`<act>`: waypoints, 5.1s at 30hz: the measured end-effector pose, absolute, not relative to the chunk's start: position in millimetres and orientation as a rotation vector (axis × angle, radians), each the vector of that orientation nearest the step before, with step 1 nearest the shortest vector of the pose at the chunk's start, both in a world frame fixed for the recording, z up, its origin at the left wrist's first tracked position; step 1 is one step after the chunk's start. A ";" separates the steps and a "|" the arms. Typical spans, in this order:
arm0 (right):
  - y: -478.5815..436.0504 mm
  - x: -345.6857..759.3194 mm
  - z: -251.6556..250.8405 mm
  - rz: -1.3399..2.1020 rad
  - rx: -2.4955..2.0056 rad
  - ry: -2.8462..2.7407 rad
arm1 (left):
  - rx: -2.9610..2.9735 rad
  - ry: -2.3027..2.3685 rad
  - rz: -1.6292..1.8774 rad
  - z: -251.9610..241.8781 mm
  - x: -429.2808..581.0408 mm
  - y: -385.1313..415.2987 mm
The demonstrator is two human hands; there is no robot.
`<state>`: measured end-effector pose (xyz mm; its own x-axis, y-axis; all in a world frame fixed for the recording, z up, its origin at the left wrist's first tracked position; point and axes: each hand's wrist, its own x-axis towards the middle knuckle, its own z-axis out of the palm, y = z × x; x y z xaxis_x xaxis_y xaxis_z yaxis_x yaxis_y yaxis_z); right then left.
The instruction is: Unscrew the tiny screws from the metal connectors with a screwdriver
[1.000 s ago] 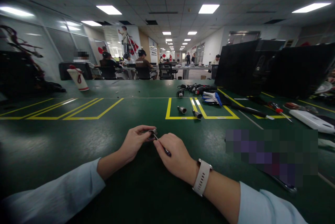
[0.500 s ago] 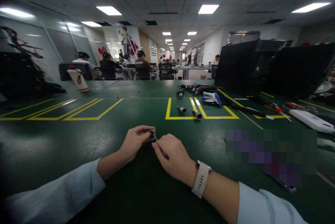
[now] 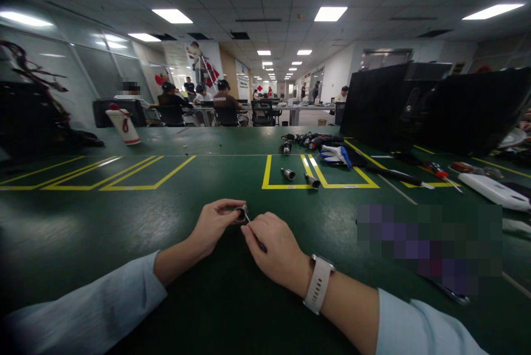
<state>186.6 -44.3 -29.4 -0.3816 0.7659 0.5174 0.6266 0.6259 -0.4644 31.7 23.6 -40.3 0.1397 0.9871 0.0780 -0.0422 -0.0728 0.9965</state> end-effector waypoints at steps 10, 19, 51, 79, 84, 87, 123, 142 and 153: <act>-45.1 186.6 -28.7 0.271 -1.081 -2.128 | 1.327 1.058 1.164 -39.2 31.7 22.5; -43.8 184.8 -34.5 0.192 -1.101 -2.160 | 1.302 1.076 1.185 -39.3 33.5 23.8; -41.8 186.6 -38.3 0.018 -1.062 -2.229 | 1.153 1.022 1.221 -41.0 34.4 24.7; -23.5 188.3 -44.5 1.407 -0.846 -0.987 | 1.136 1.056 1.217 -36.9 35.2 21.4; -25.0 188.6 -41.4 1.398 -0.875 -1.021 | 1.132 1.056 1.204 -39.0 33.1 23.7; -27.5 187.5 -39.1 1.310 -0.918 -1.134 | 1.150 1.067 1.191 -39.3 31.6 24.5; -37.2 184.5 -32.4 0.865 -1.049 -1.616 | 1.129 1.045 1.226 -36.7 34.9 15.0; -27.0 184.2 -42.0 1.467 -0.735 -0.978 | 0.988 1.045 1.345 -44.8 34.7 26.2; -34.6 186.2 -35.7 1.204 -0.931 -1.228 | 0.942 1.073 1.322 -33.8 36.2 21.2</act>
<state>186.2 -34.6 -35.7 -0.0637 0.9818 0.1787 -0.1600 0.1667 -0.9729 36.2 21.2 -33.8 -0.0461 0.9969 -0.0632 -0.2674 0.0487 0.9624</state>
